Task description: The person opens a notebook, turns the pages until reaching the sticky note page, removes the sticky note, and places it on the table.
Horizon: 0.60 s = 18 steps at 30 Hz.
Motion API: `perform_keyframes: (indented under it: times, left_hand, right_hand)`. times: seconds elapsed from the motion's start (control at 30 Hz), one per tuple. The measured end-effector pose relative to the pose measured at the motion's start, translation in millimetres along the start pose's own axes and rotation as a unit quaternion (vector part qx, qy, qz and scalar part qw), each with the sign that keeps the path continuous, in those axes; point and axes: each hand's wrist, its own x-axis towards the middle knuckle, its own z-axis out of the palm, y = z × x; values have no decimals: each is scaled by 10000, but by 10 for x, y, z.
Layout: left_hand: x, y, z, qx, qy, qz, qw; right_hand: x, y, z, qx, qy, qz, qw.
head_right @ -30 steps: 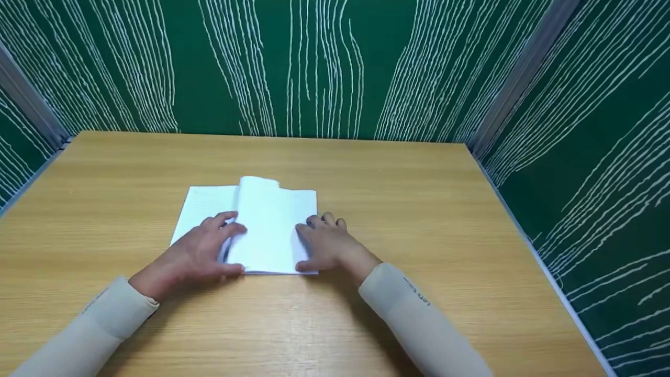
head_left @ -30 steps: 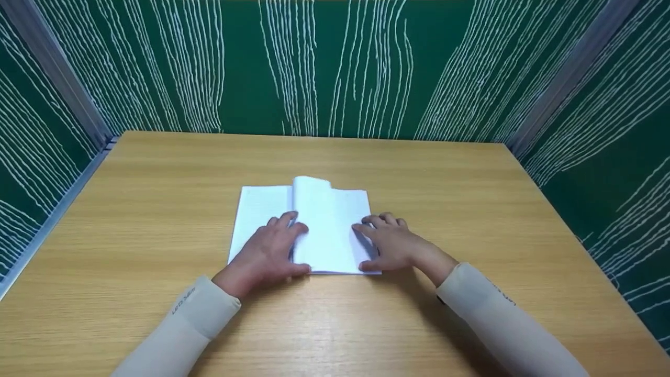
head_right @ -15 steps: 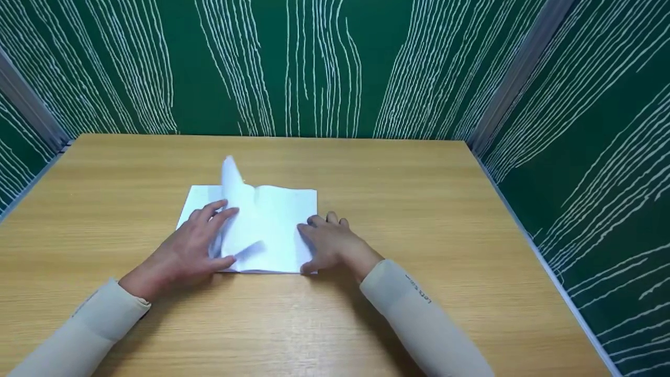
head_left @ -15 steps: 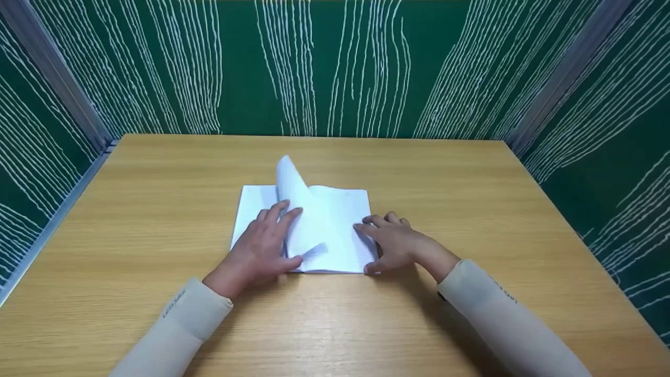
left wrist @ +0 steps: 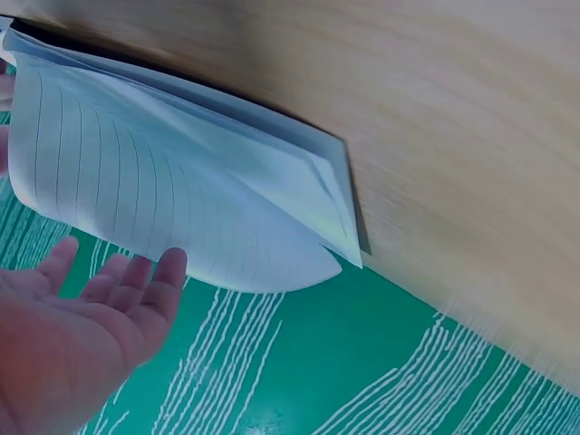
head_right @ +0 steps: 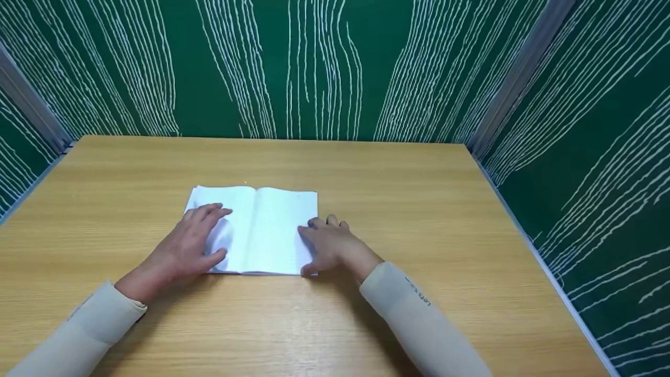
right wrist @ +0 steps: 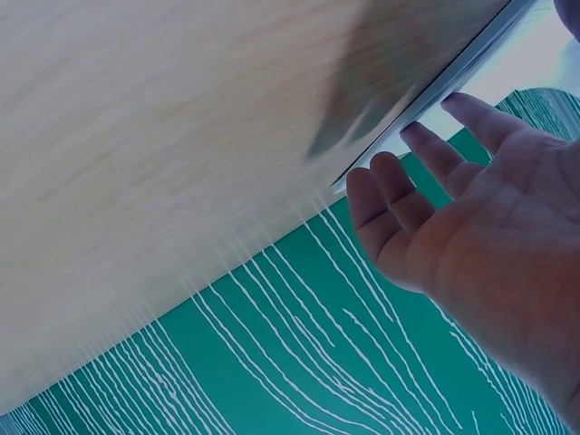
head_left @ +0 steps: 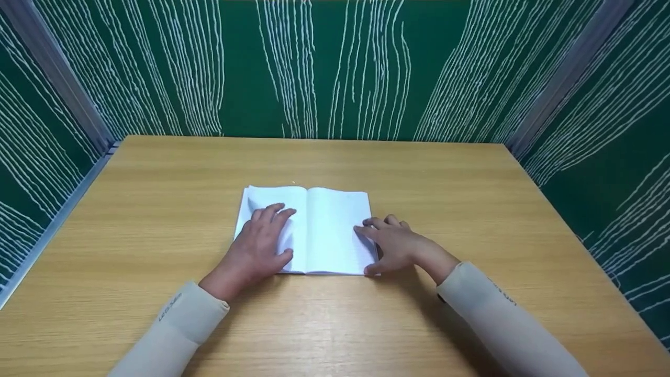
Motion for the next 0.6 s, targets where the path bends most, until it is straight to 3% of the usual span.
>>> perform_keyframes:
  times: [0.2,0.37,0.6]
  left_hand:
    - [-69,-90,-37,284,-288,-332,9986]
    - [-109,-162,-39,372,-741,-657,9944]
    - [-144,-172,-47,283,-1209,-779,9892]
  right_hand:
    - [-5,13,-4,11,11,-21,10000]
    - [-12,36,1,-18,22,-68,10000]
    - [6,29,10,72,49,35,10000]
